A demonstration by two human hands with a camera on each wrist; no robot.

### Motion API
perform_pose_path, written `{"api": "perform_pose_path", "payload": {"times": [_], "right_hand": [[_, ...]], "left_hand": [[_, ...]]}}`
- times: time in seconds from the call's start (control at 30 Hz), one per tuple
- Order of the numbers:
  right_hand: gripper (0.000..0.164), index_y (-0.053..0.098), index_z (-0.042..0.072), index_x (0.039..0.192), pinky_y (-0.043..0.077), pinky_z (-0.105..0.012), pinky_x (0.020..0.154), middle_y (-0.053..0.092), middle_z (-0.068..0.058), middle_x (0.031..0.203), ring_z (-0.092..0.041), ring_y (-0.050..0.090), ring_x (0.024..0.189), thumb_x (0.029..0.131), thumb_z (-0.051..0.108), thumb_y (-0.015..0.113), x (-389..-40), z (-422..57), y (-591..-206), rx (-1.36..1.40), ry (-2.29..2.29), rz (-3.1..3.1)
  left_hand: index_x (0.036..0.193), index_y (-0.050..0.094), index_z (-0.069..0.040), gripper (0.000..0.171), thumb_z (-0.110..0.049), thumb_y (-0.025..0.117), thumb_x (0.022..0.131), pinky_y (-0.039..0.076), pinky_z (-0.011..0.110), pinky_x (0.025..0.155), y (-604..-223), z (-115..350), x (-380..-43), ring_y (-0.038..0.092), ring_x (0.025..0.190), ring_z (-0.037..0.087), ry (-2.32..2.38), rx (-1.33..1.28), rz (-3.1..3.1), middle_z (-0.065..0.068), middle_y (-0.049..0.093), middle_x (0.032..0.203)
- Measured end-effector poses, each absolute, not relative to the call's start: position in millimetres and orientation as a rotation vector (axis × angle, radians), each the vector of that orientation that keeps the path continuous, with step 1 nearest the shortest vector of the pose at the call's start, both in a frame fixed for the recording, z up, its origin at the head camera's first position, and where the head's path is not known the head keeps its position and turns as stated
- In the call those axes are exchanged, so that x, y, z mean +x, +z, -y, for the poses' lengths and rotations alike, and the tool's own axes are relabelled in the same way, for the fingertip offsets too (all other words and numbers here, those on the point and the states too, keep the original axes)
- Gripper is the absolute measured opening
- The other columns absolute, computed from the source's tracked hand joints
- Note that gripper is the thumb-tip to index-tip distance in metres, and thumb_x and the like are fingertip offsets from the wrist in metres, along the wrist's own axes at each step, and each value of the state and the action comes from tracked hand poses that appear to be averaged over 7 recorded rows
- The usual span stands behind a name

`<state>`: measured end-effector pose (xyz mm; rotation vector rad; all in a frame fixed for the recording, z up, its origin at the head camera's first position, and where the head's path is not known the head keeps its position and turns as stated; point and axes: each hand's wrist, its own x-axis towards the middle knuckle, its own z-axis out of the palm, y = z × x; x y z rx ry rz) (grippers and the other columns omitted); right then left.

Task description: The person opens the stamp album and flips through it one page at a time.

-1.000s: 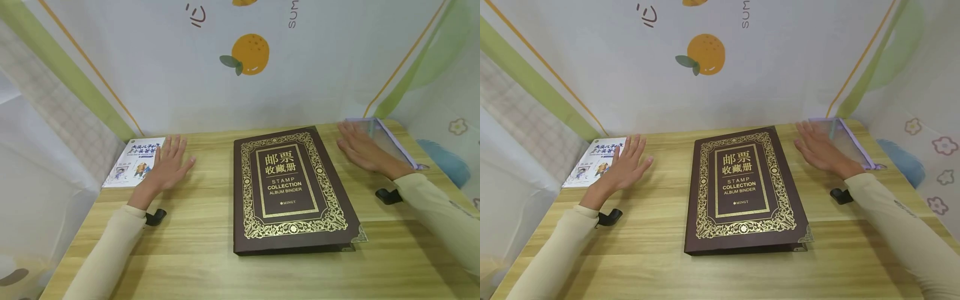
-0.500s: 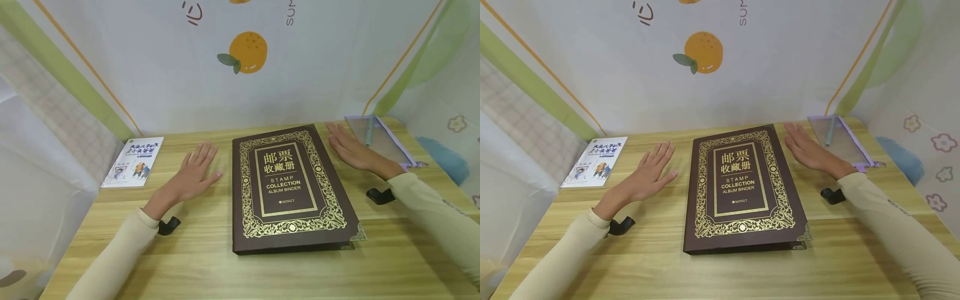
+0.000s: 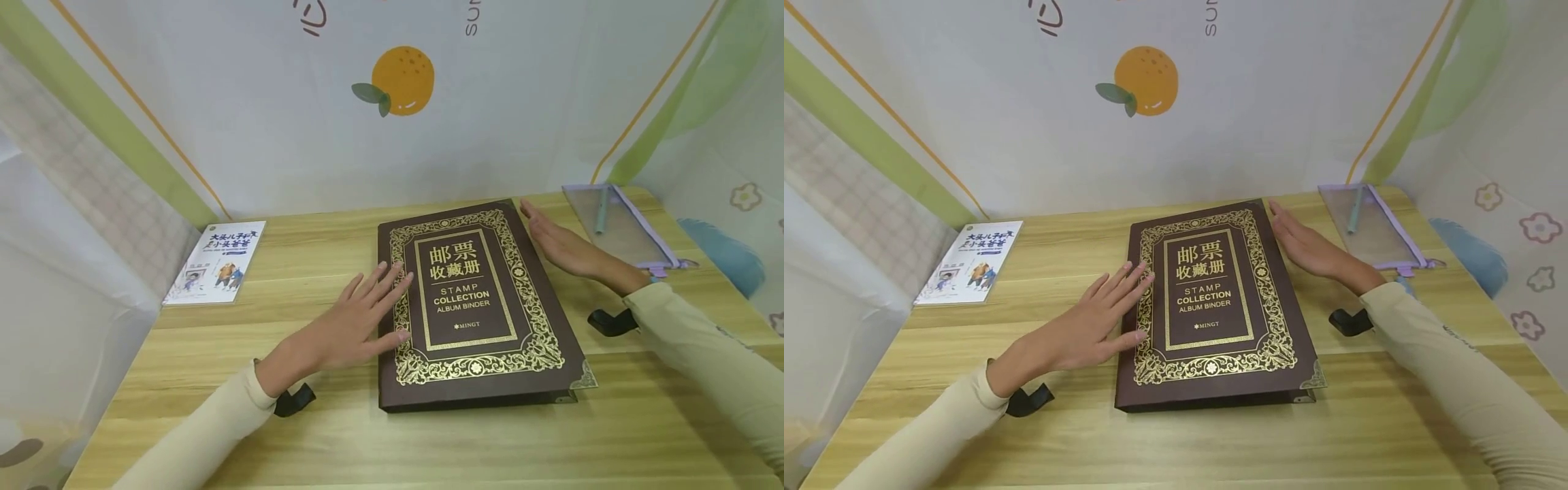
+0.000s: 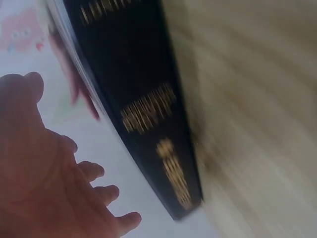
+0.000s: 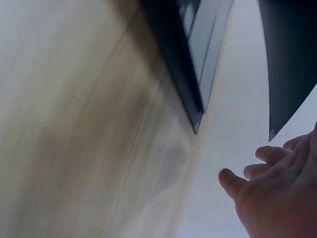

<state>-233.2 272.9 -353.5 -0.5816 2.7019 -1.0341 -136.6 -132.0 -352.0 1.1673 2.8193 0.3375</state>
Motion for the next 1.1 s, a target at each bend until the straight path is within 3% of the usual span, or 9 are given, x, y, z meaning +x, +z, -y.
{"api": "perform_pose_path", "payload": {"times": [0.27, 0.4, 0.57, 0.73, 0.83, 0.97, 1.03, 1.1], "right_hand": [[0.065, -0.014, 0.014, 0.162, 0.017, -0.071, 0.117, -0.004, -0.019, 0.17, -0.053, 0.01, 0.152, 0.109, 0.047, 0.004, -231.7, -266.1, -349.1, -0.572, -1.183, -2.588], [0.067, -0.016, 0.017, 0.162, 0.014, -0.07, 0.119, -0.006, -0.017, 0.17, -0.046, 0.004, 0.155, 0.109, 0.05, 0.006, -230.1, -265.4, -348.5, -0.527, -1.333, -2.457], [0.074, -0.021, 0.016, 0.16, 0.006, -0.062, 0.124, -0.012, -0.014, 0.17, -0.038, -0.006, 0.157, 0.107, 0.056, 0.012, -229.4, -265.7, -346.8, -0.411, -1.548, -2.234], [0.075, -0.022, 0.015, 0.16, 0.004, -0.056, 0.126, -0.014, -0.014, 0.17, -0.038, -0.004, 0.158, 0.11, 0.048, 0.024, -229.8, -263.4, -343.8, -0.3, -1.693, -2.077], [0.071, -0.015, 0.013, 0.162, 0.016, -0.047, 0.128, -0.001, -0.017, 0.171, -0.035, 0.012, 0.157, 0.111, 0.04, 0.028, -229.1, -262.2, -343.8, -0.247, -1.73, -2.04], [0.063, -0.001, 0.01, 0.164, 0.041, -0.024, 0.113, 0.023, -0.02, 0.165, -0.012, 0.047, 0.139, 0.112, 0.031, 0.028, -228.0, -260.4, -346.5, -0.231, -1.767, -2.01], [0.06, 0.003, 0.008, 0.164, 0.047, -0.017, 0.102, 0.03, -0.018, 0.161, -0.001, 0.056, 0.125, 0.112, 0.028, 0.028, -228.2, -259.6, -348.1, -0.235, -1.792, -1.995], [0.061, 0.002, 0.006, 0.163, 0.049, -0.016, 0.098, 0.032, -0.017, 0.158, 0.003, 0.058, 0.118, 0.112, 0.024, 0.03, -228.5, -258.8, -348.5, -0.241, -1.825, -1.962]], "left_hand": [[0.164, -0.004, -0.027, 0.082, -0.069, 0.03, 0.101, 0.008, 0.06, 0.126, -350.4, 107.4, -106.2, -0.005, 0.16, 0.03, 0.263, 1.334, -2.736, 0.004, -0.008, 0.172], [0.163, -0.008, -0.03, 0.084, -0.072, 0.028, 0.1, 0.009, 0.06, 0.126, -350.1, 97.1, -91.4, -0.007, 0.16, 0.029, 0.18, 1.41, -2.695, 0.003, -0.01, 0.172], [0.162, -0.011, -0.032, 0.089, -0.071, 0.038, 0.099, 0.011, 0.058, 0.126, -349.8, 89.2, -81.9, -0.004, 0.16, 0.028, 0.112, 1.488, -2.695, 0.004, -0.009, 0.172], [0.161, -0.013, -0.032, 0.087, -0.065, 0.041, 0.101, 0.009, 0.057, 0.127, -349.5, 86.8, -81.0, -0.002, 0.16, 0.03, 0.101, 1.483, -2.689, 0.005, -0.01, 0.172], [0.161, -0.012, -0.033, 0.084, -0.063, 0.039, 0.102, 0.009, 0.057, 0.127, -349.8, 86.2, -81.3, 0.0, 0.16, 0.031, 0.107, 1.486, -2.677, 0.006, -0.01, 0.172], [0.162, -0.009, -0.034, 0.08, -0.061, 0.038, 0.104, 0.009, 0.056, 0.127, -350.4, 85.9, -81.0, 0.0, 0.16, 0.031, 0.134, 1.501, -2.656, 0.006, -0.008, 0.172], [0.162, -0.007, -0.034, 0.078, -0.06, 0.038, 0.104, 0.009, 0.056, 0.127, -350.9, 85.8, -80.7, 0.0, 0.16, 0.031, 0.139, 1.508, -2.653, 0.006, -0.007, 0.172], [0.163, -0.005, -0.033, 0.077, -0.059, 0.038, 0.105, 0.009, 0.056, 0.127, -351.3, 85.8, -80.3, -0.001, 0.16, 0.03, 0.142, 1.514, -2.651, 0.006, -0.006, 0.172]]}}
